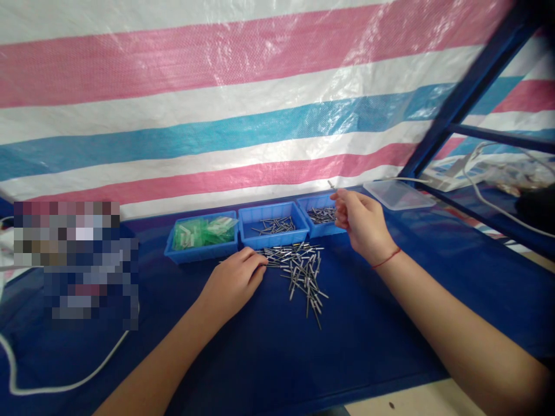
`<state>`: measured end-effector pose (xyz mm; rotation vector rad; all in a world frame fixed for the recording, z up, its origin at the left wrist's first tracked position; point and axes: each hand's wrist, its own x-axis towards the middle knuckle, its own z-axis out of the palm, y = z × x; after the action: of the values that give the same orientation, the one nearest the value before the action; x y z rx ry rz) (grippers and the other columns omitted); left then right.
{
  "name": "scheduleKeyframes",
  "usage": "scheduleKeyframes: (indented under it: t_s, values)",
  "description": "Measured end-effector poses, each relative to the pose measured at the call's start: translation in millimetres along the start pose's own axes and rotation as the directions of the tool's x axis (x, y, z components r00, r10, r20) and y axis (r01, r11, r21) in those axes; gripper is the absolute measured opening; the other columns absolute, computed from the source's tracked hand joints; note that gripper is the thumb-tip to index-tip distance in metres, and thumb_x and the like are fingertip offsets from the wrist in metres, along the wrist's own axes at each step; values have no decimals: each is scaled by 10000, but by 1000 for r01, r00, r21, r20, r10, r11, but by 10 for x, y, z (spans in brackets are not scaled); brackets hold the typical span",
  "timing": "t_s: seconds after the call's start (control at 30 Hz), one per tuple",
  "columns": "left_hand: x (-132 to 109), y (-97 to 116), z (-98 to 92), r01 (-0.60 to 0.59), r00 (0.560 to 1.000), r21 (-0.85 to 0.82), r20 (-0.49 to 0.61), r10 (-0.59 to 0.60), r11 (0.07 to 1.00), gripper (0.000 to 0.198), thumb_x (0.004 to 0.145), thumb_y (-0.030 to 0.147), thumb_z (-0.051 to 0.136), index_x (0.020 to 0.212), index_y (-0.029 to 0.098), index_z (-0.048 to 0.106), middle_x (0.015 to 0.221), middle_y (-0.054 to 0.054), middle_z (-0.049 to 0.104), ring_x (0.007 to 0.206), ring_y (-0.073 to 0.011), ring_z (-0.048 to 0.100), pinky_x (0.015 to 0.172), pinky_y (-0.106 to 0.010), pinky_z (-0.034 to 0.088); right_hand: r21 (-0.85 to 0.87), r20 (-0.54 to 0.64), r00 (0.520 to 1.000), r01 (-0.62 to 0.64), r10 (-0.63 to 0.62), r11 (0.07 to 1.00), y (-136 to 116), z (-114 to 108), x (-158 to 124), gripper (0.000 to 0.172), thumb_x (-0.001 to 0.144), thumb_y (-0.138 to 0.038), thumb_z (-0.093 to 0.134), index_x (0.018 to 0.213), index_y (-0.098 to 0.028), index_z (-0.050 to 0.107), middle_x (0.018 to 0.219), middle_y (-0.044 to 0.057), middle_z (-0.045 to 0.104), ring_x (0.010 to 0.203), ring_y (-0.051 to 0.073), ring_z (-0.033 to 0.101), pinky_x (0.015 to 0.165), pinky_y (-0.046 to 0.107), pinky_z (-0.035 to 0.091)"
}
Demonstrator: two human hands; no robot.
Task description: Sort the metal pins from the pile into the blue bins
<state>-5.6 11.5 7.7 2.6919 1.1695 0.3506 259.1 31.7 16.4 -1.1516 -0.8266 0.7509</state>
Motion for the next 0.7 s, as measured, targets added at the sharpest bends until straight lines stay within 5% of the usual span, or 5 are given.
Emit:
scheduleKeyframes:
  t_s: [0.17,0.33,0.5,0.7]
  values:
    - [-2,-36,45,-10,1000,57,-2,10,998,254,946,308,421,1092,232,615,1065,-37,606,930,-175,609,817,-281,488,56,40,999,-36,33,998,-29,21,-38,221,778,-380,594,733,-163,595,560,-49,388,409,56,289,345,207,188]
    - [23,-23,86,-22,1000,59,-19,23,998,214,941,310,444,1052,242,614,1036,-27,613,884,-170,613,731,-258,480,-223,225,970,142,-91,964,-2,111,-209,265,816,-377,563,687,-154,625,553,-27,435,476,89,377,418,231,280]
    - [46,1,84,-59,998,71,-8,59,996,198,948,292,436,993,224,616,977,-21,627,867,-165,612,718,-246,464,-372,491,849,408,-196,834,7,206,-413,281,867,-342,507,678,-163,613,635,3,563,597,126,485,565,256,384]
    - [46,22,82,-72,997,112,14,71,991,229,954,272,419,1062,236,618,961,-30,634,826,-170,622,699,-254,468,-386,695,693,584,-191,714,26,252,-530,232,872,-277,527,678,-169,595,652,-1,577,557,109,483,546,248,356]
